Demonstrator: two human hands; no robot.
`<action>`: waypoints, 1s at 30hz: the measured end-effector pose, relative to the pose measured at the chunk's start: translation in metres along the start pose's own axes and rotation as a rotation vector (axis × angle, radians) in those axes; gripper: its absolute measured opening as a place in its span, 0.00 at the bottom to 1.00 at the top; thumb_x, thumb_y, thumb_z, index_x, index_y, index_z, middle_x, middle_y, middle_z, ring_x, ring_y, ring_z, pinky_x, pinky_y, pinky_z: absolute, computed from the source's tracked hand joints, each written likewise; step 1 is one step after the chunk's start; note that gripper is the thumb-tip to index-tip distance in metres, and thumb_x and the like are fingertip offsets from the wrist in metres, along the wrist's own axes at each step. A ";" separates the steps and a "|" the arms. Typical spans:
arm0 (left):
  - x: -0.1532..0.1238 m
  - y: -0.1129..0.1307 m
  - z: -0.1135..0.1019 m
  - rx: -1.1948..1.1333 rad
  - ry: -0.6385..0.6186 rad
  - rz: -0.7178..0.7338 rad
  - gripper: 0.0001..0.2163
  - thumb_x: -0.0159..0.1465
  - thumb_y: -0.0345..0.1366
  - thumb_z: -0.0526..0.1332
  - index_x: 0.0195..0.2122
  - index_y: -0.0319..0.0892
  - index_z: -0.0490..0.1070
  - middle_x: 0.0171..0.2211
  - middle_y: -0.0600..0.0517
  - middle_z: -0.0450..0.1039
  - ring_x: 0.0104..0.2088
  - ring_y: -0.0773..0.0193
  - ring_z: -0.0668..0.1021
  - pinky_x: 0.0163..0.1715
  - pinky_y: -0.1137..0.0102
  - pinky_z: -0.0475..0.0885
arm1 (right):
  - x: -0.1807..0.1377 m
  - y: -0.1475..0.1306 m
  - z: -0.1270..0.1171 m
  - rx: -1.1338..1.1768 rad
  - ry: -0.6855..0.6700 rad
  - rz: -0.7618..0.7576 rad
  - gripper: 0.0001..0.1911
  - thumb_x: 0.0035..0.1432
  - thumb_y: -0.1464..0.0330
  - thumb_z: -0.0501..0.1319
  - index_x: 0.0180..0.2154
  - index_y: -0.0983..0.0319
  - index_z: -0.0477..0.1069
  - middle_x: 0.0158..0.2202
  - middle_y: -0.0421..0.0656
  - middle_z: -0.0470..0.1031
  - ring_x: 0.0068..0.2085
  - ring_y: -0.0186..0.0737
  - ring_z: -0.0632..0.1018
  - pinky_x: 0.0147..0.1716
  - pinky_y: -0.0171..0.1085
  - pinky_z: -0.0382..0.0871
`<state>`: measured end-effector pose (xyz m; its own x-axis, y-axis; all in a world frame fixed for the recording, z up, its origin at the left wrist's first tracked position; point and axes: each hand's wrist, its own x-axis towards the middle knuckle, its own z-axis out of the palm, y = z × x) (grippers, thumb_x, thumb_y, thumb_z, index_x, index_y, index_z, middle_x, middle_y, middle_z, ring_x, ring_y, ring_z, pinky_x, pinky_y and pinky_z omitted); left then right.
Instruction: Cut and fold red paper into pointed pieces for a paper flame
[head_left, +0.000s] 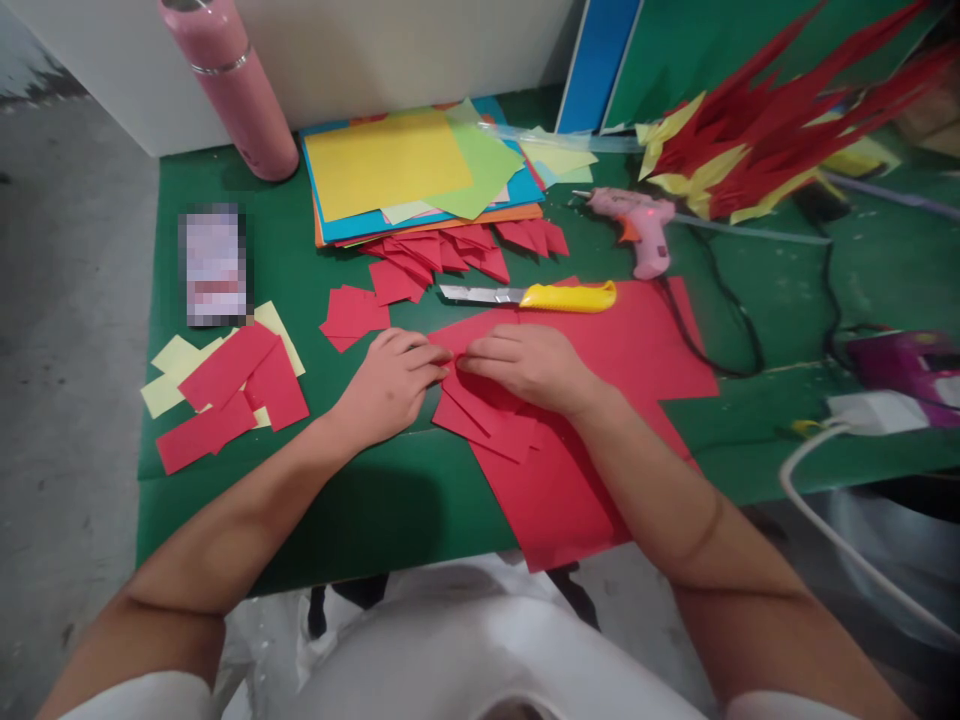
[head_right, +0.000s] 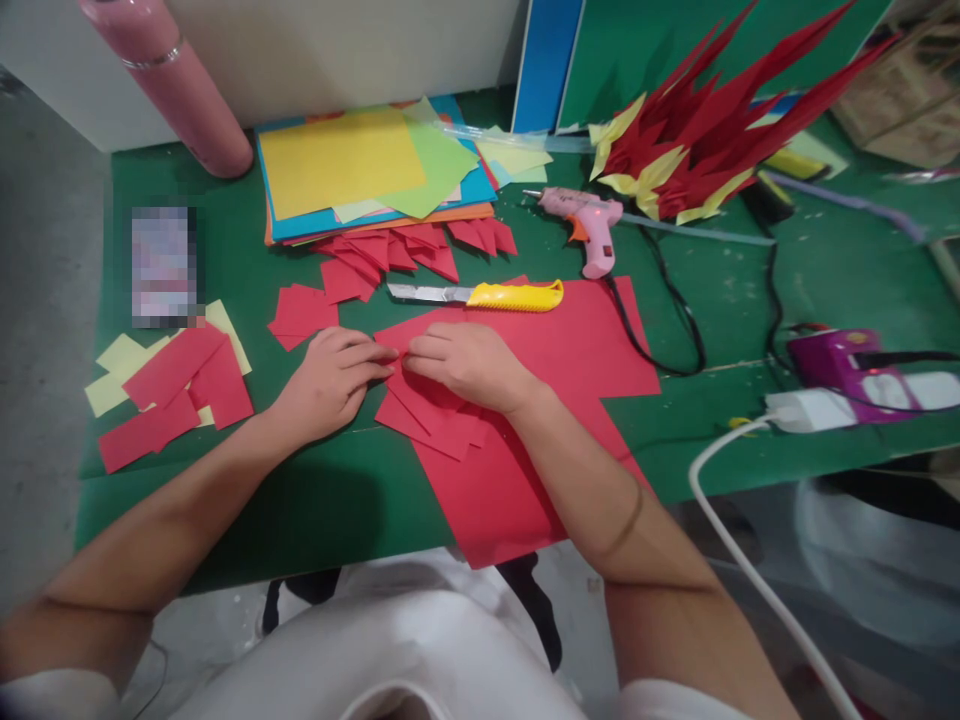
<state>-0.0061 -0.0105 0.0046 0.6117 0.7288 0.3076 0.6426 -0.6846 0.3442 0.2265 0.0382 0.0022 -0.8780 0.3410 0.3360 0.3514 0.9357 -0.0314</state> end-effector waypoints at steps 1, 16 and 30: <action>0.000 0.000 0.000 -0.003 -0.004 -0.001 0.16 0.67 0.24 0.51 0.41 0.43 0.79 0.47 0.49 0.80 0.46 0.57 0.76 0.49 0.56 0.68 | 0.000 0.000 0.000 0.007 -0.001 0.002 0.17 0.72 0.73 0.49 0.40 0.60 0.77 0.38 0.42 0.81 0.35 0.38 0.73 0.30 0.39 0.62; 0.000 0.006 0.003 0.029 -0.004 0.004 0.14 0.64 0.23 0.52 0.40 0.40 0.77 0.46 0.46 0.80 0.45 0.57 0.77 0.49 0.57 0.69 | -0.001 -0.002 -0.002 0.006 -0.041 0.054 0.16 0.70 0.73 0.51 0.42 0.60 0.78 0.41 0.43 0.81 0.39 0.41 0.76 0.32 0.38 0.65; -0.001 0.003 0.007 0.008 0.053 0.033 0.16 0.64 0.22 0.52 0.46 0.40 0.77 0.45 0.47 0.80 0.45 0.57 0.76 0.49 0.57 0.69 | -0.004 0.003 -0.004 0.238 -0.019 0.099 0.16 0.68 0.71 0.52 0.44 0.59 0.79 0.40 0.48 0.81 0.40 0.45 0.77 0.37 0.43 0.71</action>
<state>-0.0021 -0.0136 -0.0009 0.6076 0.7052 0.3654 0.6263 -0.7083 0.3257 0.2318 0.0396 0.0043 -0.8499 0.4317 0.3021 0.3516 0.8917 -0.2851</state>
